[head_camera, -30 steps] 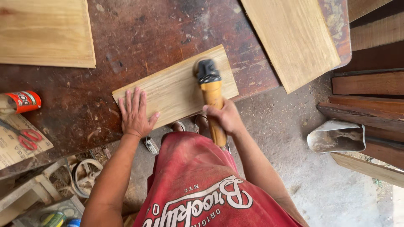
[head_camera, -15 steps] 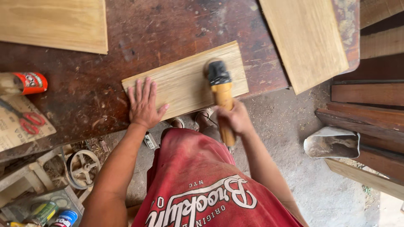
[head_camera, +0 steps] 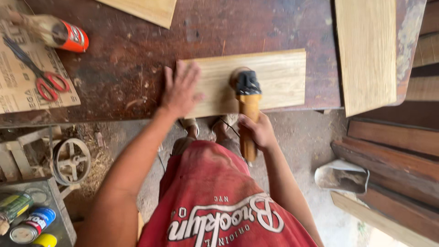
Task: The person uses a handheld electric sander to smooth the surface of a rectangular wooden plank on a workbench. They move the sander back and forth across the plank, then flip it over to sand the other side.
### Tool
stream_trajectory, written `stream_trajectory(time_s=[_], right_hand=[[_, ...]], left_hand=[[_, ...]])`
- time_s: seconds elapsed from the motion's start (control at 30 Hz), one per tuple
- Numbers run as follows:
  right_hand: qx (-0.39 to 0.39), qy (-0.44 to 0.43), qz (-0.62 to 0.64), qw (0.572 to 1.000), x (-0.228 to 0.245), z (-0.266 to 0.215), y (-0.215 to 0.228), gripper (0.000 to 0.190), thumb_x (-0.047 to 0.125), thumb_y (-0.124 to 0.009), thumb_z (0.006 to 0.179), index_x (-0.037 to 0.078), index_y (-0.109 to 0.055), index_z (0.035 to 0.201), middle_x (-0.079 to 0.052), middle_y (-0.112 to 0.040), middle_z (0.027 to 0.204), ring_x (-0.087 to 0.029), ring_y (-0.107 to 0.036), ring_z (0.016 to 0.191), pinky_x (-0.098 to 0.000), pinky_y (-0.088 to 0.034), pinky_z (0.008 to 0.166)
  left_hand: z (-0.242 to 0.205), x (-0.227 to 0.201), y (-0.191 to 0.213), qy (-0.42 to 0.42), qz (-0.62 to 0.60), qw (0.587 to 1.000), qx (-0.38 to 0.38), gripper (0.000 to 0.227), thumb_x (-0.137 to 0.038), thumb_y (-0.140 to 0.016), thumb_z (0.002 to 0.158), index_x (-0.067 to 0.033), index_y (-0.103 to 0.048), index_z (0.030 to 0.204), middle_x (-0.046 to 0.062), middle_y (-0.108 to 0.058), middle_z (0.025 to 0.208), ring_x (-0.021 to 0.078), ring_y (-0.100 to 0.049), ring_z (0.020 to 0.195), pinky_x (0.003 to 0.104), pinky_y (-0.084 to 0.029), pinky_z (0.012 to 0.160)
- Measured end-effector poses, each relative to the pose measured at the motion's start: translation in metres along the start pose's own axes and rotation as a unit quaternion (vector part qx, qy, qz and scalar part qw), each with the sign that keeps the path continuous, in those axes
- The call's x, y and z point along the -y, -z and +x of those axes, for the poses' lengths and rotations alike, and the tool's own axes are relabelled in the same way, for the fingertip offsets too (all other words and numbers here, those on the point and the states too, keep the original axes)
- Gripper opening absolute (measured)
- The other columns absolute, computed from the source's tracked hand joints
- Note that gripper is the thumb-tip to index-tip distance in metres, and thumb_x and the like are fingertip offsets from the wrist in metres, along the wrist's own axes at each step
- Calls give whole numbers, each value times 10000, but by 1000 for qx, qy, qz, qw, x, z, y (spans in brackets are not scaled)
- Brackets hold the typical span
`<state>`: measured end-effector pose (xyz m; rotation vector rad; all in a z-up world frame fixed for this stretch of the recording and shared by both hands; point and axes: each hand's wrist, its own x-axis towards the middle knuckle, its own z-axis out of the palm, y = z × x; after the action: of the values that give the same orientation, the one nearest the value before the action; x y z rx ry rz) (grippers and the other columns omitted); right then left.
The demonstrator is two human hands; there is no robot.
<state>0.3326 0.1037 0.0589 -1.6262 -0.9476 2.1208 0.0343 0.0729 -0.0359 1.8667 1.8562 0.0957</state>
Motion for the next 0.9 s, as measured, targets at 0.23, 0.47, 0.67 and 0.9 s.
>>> stream_trajectory(time_s=[0.23,0.47,0.67,0.9], right_hand=[[-16,18,-87,996,5,16,-30,296,276,-754,885,14,-642,964,-66,-685,771,-158,-643,643,-325,-554,597],[-96,16,-13,995,27,20,38,323,309,-718,919,26,-610,1032,-97,-669,816,-208,-665,689,-369,-586,651],[-103,32,37,994,23,4,46,343,321,-729,890,56,-608,1071,-91,-654,811,-210,-661,692,-379,-582,642],[-28,13,-44,999,-19,-12,-35,308,209,-751,853,-12,-621,1023,-102,-676,824,-200,-672,696,-361,-591,659]], left_hand=[[-9,79,26,48,-55,997,9,1001,-750,-565,847,-261,-243,1659,93,-36,1748,474,58,1571,700,66,1203],[-9,80,23,39,-64,997,22,1000,-750,-564,865,-287,-208,1678,98,33,1762,487,113,1573,728,89,1198],[5,82,39,61,-57,986,146,1108,-737,-620,805,-315,-41,1650,80,202,1707,453,252,1514,700,174,1153],[3,84,51,29,-34,987,157,1440,-594,-890,564,-336,0,1666,77,199,1723,473,256,1519,730,136,1169]])
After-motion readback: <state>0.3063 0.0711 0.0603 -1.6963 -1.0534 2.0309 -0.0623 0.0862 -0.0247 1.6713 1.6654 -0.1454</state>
